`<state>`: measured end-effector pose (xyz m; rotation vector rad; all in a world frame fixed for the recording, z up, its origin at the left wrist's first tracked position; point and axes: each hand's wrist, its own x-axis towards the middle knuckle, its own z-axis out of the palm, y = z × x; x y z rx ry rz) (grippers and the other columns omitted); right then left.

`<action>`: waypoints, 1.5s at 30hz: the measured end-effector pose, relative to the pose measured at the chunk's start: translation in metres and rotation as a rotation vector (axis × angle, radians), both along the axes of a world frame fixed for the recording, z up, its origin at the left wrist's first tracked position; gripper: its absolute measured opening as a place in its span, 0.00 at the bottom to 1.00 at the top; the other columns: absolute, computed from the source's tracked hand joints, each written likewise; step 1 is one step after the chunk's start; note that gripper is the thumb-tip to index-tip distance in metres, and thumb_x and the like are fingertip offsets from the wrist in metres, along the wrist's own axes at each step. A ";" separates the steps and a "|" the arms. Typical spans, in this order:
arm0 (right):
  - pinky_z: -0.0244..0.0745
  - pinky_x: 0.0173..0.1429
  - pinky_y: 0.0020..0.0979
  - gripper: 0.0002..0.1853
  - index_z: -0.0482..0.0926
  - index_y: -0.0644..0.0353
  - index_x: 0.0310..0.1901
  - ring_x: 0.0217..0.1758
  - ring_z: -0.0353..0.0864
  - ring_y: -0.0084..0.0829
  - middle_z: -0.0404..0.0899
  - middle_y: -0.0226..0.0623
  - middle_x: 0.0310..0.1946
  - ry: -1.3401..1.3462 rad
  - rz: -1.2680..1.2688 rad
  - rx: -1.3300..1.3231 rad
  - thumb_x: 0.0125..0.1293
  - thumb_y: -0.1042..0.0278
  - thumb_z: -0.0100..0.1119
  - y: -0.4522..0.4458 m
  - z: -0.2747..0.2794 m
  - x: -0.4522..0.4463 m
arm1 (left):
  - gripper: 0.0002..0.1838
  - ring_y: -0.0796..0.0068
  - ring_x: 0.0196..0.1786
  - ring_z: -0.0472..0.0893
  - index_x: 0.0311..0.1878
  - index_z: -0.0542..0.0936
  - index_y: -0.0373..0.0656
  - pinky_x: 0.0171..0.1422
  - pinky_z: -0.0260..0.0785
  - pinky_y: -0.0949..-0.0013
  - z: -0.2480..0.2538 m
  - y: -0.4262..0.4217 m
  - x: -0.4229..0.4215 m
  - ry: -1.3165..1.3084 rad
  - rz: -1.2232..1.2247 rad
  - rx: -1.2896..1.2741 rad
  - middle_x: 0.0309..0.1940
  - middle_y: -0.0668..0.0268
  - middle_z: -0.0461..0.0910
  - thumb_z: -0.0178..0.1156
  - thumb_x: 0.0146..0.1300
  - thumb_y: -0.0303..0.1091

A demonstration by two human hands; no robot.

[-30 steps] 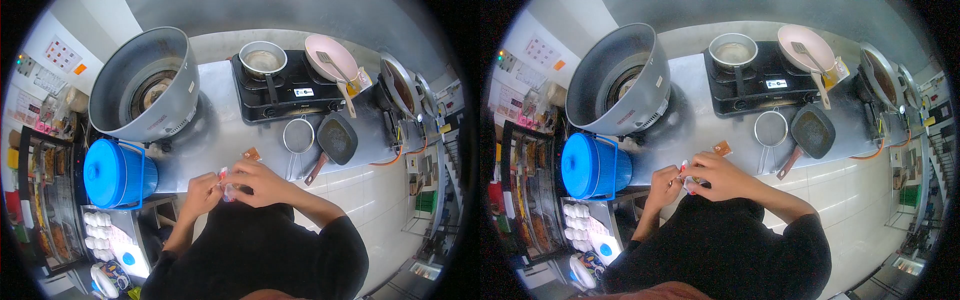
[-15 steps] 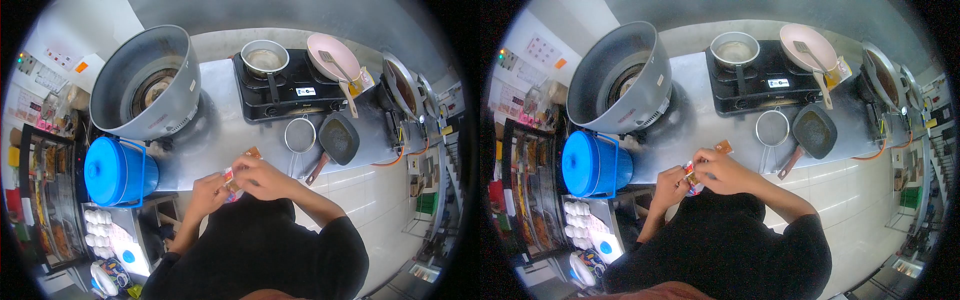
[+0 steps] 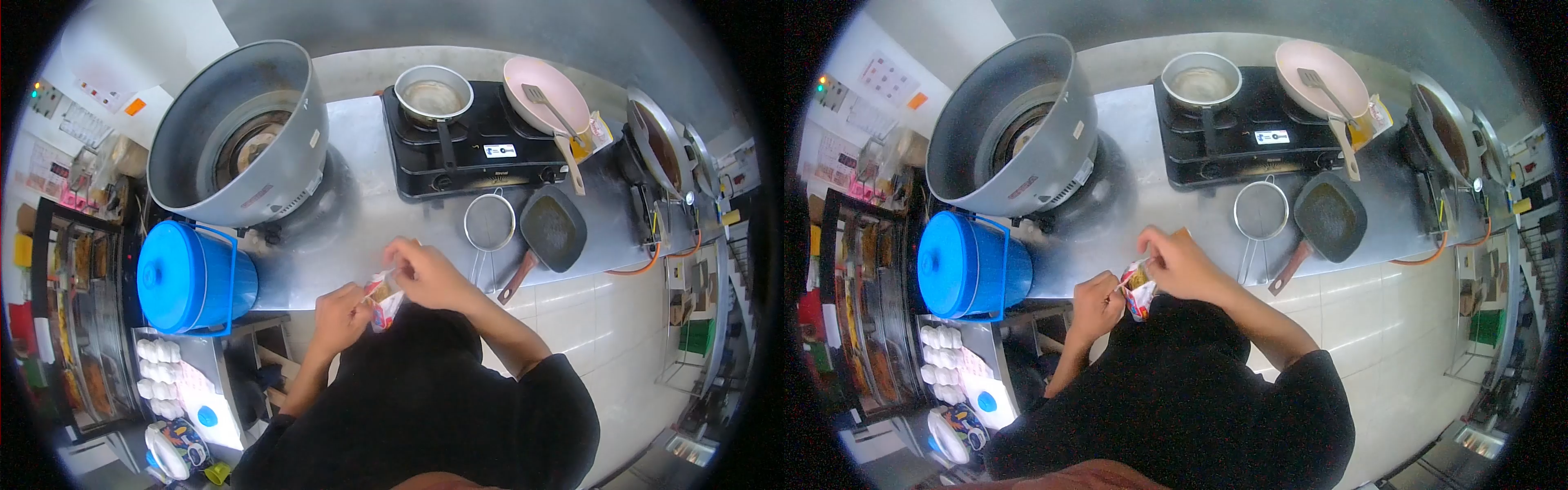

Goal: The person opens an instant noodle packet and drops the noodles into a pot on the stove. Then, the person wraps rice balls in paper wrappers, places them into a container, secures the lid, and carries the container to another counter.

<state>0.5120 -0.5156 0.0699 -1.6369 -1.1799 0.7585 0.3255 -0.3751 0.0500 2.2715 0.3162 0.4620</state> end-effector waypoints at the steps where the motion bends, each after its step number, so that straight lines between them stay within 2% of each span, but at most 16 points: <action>1: 0.75 0.38 0.44 0.14 0.75 0.60 0.51 0.32 0.84 0.43 0.81 0.40 0.29 0.015 -0.001 -0.028 0.65 0.77 0.64 -0.001 0.004 0.002 | 0.04 0.49 0.25 0.74 0.30 0.75 0.35 0.32 0.68 0.54 -0.001 0.000 -0.001 -0.006 0.019 -0.012 0.26 0.52 0.72 0.57 0.58 0.25; 5: 0.75 0.42 0.39 0.12 0.77 0.60 0.47 0.41 0.84 0.37 0.80 0.44 0.45 -0.291 0.028 0.182 0.63 0.79 0.65 0.007 -0.001 -0.011 | 0.03 0.51 0.26 0.75 0.33 0.78 0.36 0.31 0.68 0.56 -0.003 -0.011 0.002 -0.055 -0.008 -0.053 0.26 0.55 0.73 0.59 0.57 0.25; 8: 0.77 0.48 0.37 0.13 0.83 0.59 0.46 0.47 0.82 0.37 0.73 0.44 0.56 -0.287 0.113 0.221 0.62 0.84 0.62 0.005 0.013 -0.011 | 0.01 0.50 0.28 0.72 0.32 0.77 0.36 0.33 0.66 0.54 0.000 -0.005 0.008 -0.149 0.023 -0.026 0.26 0.54 0.71 0.58 0.57 0.24; 15: 0.76 0.53 0.35 0.31 0.91 0.50 0.57 0.45 0.77 0.35 0.70 0.40 0.56 -0.116 0.147 0.100 0.58 0.93 0.55 0.004 0.036 -0.011 | 0.04 0.51 0.32 0.70 0.28 0.74 0.36 0.37 0.62 0.53 -0.009 0.016 0.009 -0.284 0.193 -0.037 0.27 0.54 0.69 0.54 0.59 0.24; 18: 0.78 0.54 0.39 0.22 0.90 0.51 0.55 0.50 0.80 0.42 0.72 0.43 0.55 -0.177 0.154 -0.004 0.63 0.85 0.59 0.006 0.047 -0.015 | 0.04 0.52 0.33 0.71 0.28 0.74 0.36 0.38 0.64 0.54 -0.013 0.013 0.006 -0.290 0.182 -0.158 0.27 0.57 0.70 0.55 0.59 0.24; 21: 0.78 0.56 0.44 0.14 0.90 0.54 0.51 0.51 0.81 0.46 0.75 0.44 0.53 -0.470 0.136 0.199 0.65 0.78 0.63 0.015 0.048 -0.017 | 0.04 0.54 0.38 0.75 0.30 0.76 0.36 0.44 0.69 0.55 -0.010 0.015 -0.002 -0.244 0.164 -0.093 0.33 0.57 0.73 0.55 0.60 0.24; 24: 0.78 0.56 0.47 0.08 0.89 0.56 0.47 0.52 0.82 0.47 0.80 0.43 0.48 -0.527 0.253 0.151 0.68 0.72 0.64 0.026 0.046 -0.019 | 0.04 0.55 0.46 0.78 0.33 0.78 0.36 0.53 0.73 0.58 -0.006 0.018 -0.002 -0.297 0.160 -0.037 0.42 0.56 0.76 0.55 0.60 0.24; 27: 0.78 0.56 0.47 0.07 0.88 0.57 0.45 0.53 0.83 0.47 0.82 0.43 0.45 -0.543 0.415 -0.049 0.69 0.70 0.63 0.036 0.044 -0.015 | 0.05 0.57 0.52 0.78 0.35 0.79 0.34 0.59 0.72 0.60 -0.007 0.030 -0.009 -0.212 0.021 -0.308 0.47 0.55 0.76 0.54 0.61 0.24; 30: 0.79 0.56 0.48 0.08 0.89 0.57 0.45 0.54 0.84 0.46 0.83 0.43 0.42 -0.549 0.560 -0.166 0.69 0.70 0.62 0.039 0.032 -0.018 | 0.05 0.67 0.53 0.76 0.40 0.77 0.36 0.62 0.69 0.65 -0.031 0.026 -0.013 -0.094 -0.081 -0.627 0.47 0.60 0.76 0.53 0.66 0.24; 33: 0.77 0.55 0.48 0.03 0.87 0.56 0.38 0.50 0.84 0.48 0.83 0.42 0.41 -0.533 0.698 -0.203 0.66 0.69 0.68 0.042 0.001 -0.022 | 0.05 0.73 0.52 0.75 0.44 0.77 0.39 0.61 0.67 0.69 -0.070 0.010 -0.021 -0.065 -0.067 -0.967 0.46 0.64 0.77 0.53 0.70 0.26; 36: 0.77 0.56 0.49 0.05 0.86 0.58 0.38 0.54 0.83 0.49 0.82 0.45 0.46 -0.522 0.709 0.023 0.67 0.66 0.67 0.039 0.008 -0.027 | 0.06 0.79 0.50 0.74 0.47 0.79 0.40 0.56 0.67 0.73 -0.081 -0.001 -0.031 -0.036 0.009 -1.142 0.44 0.68 0.77 0.52 0.74 0.28; 37: 0.77 0.57 0.49 0.06 0.87 0.58 0.40 0.56 0.83 0.49 0.81 0.45 0.48 -0.530 0.704 -0.016 0.67 0.66 0.67 0.040 0.015 -0.030 | 0.11 0.81 0.49 0.77 0.53 0.81 0.41 0.55 0.70 0.74 -0.080 -0.001 -0.031 -0.013 0.057 -1.181 0.44 0.68 0.79 0.53 0.77 0.34; 40: 0.77 0.60 0.48 0.09 0.87 0.60 0.45 0.59 0.81 0.48 0.79 0.46 0.54 -0.534 0.702 -0.082 0.68 0.65 0.66 0.042 0.022 -0.036 | 0.17 0.79 0.51 0.80 0.59 0.80 0.41 0.57 0.75 0.71 -0.077 0.000 -0.038 -0.058 0.056 -1.408 0.46 0.67 0.81 0.55 0.76 0.41; 41: 0.77 0.61 0.49 0.11 0.86 0.61 0.47 0.61 0.80 0.49 0.78 0.46 0.56 -0.532 0.718 -0.057 0.68 0.65 0.66 0.041 0.017 -0.035 | 0.23 0.76 0.55 0.82 0.64 0.79 0.43 0.62 0.77 0.67 -0.091 0.001 -0.041 -0.065 -0.003 -1.386 0.49 0.66 0.82 0.55 0.77 0.49; 44: 0.77 0.63 0.49 0.14 0.84 0.63 0.51 0.62 0.79 0.49 0.76 0.46 0.60 -0.515 0.717 -0.052 0.69 0.64 0.64 0.035 0.015 -0.040 | 0.24 0.75 0.56 0.82 0.64 0.79 0.43 0.62 0.77 0.66 -0.100 -0.005 -0.049 -0.087 0.006 -1.486 0.51 0.66 0.82 0.54 0.80 0.52; 45: 0.76 0.64 0.49 0.13 0.84 0.63 0.50 0.63 0.79 0.49 0.76 0.46 0.60 -0.522 0.717 -0.027 0.70 0.64 0.64 0.034 0.009 -0.041 | 0.28 0.71 0.60 0.81 0.66 0.78 0.41 0.69 0.74 0.62 -0.097 -0.007 -0.051 -0.107 -0.027 -1.477 0.55 0.63 0.82 0.53 0.81 0.57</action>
